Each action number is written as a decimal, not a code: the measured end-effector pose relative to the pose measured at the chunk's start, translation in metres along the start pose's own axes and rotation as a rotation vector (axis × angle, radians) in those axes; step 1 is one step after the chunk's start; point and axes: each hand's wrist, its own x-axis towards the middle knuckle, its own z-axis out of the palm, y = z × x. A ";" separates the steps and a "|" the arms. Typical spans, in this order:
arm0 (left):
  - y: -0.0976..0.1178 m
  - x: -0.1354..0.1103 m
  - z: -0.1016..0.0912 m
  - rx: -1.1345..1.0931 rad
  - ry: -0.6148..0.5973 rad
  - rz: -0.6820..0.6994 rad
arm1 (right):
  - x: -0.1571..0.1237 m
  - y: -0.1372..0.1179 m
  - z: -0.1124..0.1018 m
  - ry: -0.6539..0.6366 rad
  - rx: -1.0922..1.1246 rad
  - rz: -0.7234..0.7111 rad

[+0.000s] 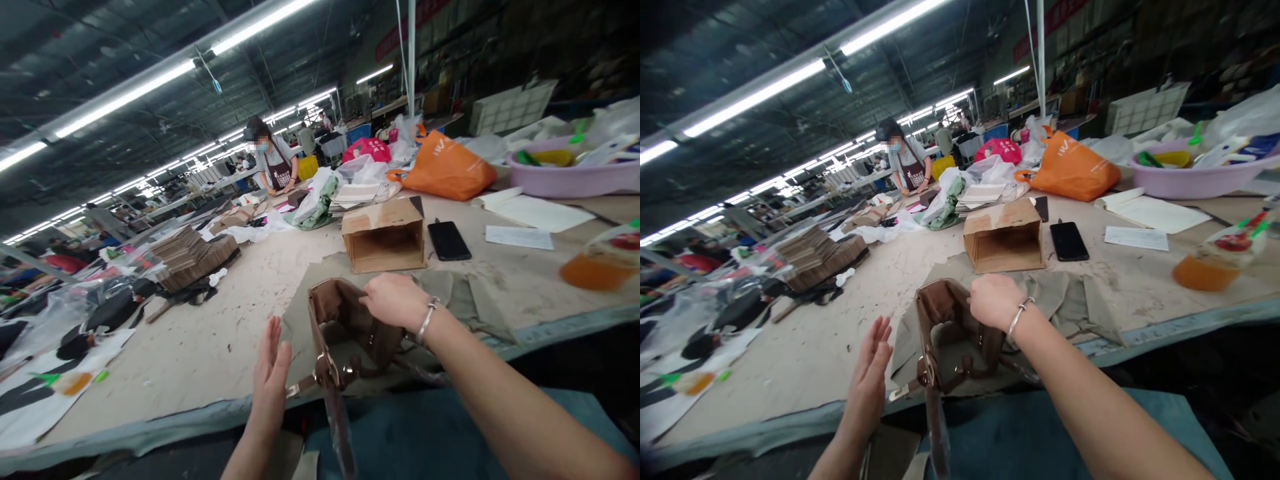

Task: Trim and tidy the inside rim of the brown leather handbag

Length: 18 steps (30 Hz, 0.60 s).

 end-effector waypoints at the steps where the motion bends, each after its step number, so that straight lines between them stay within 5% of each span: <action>1: -0.023 -0.014 0.003 0.104 -0.041 -0.006 | -0.001 -0.001 0.001 0.017 0.007 0.000; 4: -0.083 -0.040 0.015 0.513 -0.184 -0.094 | -0.006 -0.004 0.001 0.055 0.022 -0.010; 6: -0.105 -0.047 0.022 0.758 -0.209 -0.057 | -0.011 -0.002 -0.003 0.077 0.021 -0.010; 10: -0.107 -0.047 0.031 0.944 -0.182 -0.033 | -0.020 0.005 -0.010 0.089 0.011 0.016; 18: -0.108 -0.048 0.028 0.958 -0.190 -0.075 | -0.024 0.000 0.001 0.069 0.089 0.034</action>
